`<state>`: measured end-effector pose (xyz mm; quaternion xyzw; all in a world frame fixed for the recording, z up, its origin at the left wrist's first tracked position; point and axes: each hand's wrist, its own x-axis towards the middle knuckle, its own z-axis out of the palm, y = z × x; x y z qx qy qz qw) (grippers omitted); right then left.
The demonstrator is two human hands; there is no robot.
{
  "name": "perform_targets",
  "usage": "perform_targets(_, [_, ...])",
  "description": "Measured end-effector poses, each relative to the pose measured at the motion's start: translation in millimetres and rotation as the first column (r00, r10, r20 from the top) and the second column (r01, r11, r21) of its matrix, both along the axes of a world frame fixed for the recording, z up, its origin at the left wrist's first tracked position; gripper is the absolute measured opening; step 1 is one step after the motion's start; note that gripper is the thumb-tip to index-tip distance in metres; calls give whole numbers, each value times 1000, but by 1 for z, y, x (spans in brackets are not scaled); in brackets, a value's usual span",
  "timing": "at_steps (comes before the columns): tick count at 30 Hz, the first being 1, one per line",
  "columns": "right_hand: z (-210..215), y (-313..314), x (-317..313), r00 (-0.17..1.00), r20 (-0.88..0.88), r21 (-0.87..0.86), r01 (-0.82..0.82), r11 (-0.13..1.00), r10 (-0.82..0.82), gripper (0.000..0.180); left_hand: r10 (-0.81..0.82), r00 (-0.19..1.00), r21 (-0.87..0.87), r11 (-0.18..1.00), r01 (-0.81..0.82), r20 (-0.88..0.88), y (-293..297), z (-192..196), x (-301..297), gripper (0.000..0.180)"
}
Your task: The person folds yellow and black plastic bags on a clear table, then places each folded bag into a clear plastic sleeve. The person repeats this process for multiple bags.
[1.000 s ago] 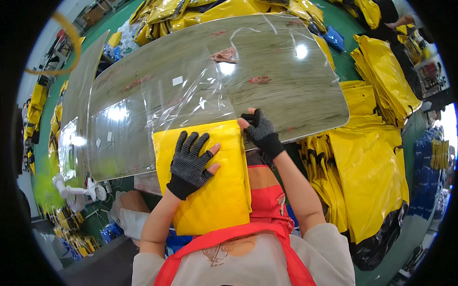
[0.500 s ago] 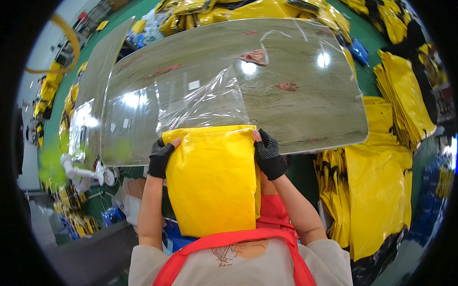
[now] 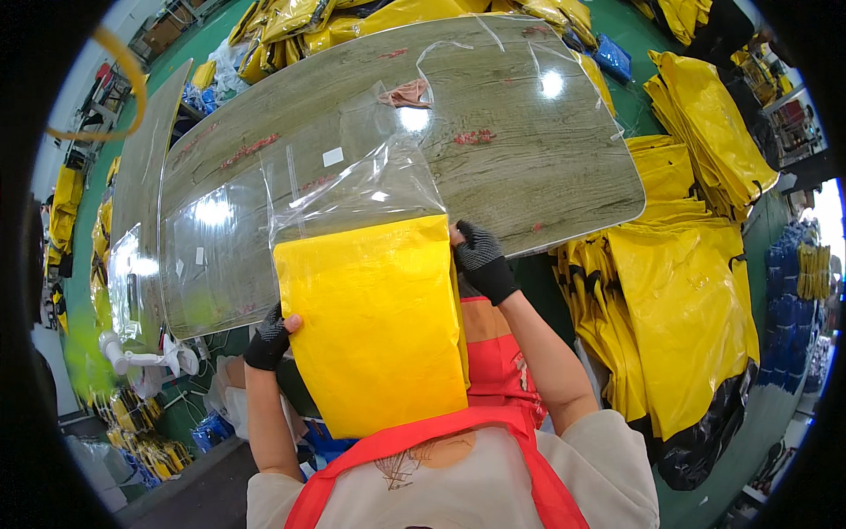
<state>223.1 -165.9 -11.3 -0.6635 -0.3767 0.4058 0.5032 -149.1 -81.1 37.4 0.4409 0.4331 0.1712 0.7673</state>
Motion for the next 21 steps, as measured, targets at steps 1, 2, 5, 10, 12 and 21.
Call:
perform_targets(1, [-5, 0, -1, 995, 102, 50, -23, 999, 17, 32, 12, 1000, 0, 1000, -12, 16, -2, -2, -2, 70])
perform_targets(2, [-11, -1, -2, 978, 204, 97, -50, 994, 29, 31, 24, 999, 0, 1000, -24, 32, -4, -7, -4, 69])
perform_targets(5, [-16, -9, 6, 987, -9, -100, -159, 982, 159, 31, 91, 994, 7, 996, -92, 63, -14, -28, -8, 66])
perform_targets(10, [-13, -44, 2, 967, -176, -50, -195, 980, 183, 30, 268, 949, -70, 963, -259, 168, -40, -14, 10, 60])
perform_targets(12, [18, -47, -10, 983, 77, -34, -166, 986, 168, 28, 241, 958, 6, 970, -245, 154, -48, -12, 11, 55])
perform_targets(21, [35, -45, 2, 710, -704, -64, -11, 998, -37, 34, 429, 899, -3, 903, -431, 85, -82, -20, 87, 39])
